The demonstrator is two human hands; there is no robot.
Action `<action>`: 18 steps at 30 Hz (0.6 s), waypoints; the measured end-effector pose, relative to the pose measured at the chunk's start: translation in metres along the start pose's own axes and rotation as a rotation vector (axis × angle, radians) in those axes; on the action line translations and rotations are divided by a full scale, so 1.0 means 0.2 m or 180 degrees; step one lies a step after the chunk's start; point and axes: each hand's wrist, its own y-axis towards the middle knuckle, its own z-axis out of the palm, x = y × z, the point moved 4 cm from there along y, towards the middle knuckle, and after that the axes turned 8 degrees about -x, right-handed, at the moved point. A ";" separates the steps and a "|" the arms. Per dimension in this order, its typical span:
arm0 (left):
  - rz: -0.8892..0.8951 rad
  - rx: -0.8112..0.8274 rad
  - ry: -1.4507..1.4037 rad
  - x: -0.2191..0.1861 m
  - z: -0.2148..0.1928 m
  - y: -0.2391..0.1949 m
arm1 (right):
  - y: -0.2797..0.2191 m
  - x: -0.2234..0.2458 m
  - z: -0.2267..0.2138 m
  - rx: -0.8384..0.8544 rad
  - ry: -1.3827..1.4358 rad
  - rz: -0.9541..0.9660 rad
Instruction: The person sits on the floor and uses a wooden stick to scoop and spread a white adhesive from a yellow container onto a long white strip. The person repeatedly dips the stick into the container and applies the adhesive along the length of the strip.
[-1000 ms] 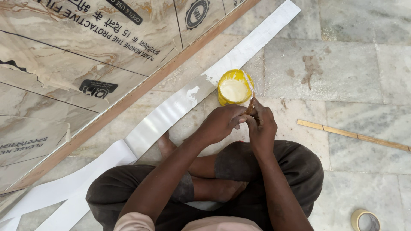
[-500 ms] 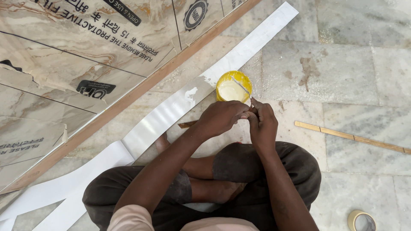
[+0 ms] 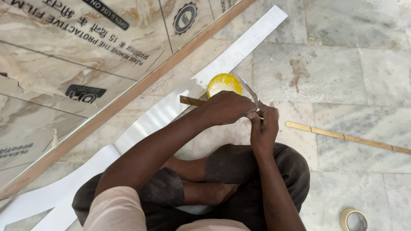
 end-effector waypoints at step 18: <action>-0.0057 0.0077 0.0293 -0.06 0.14 0.06 | 0.01 0.01 -0.03 -0.0325 0.0406 0.0025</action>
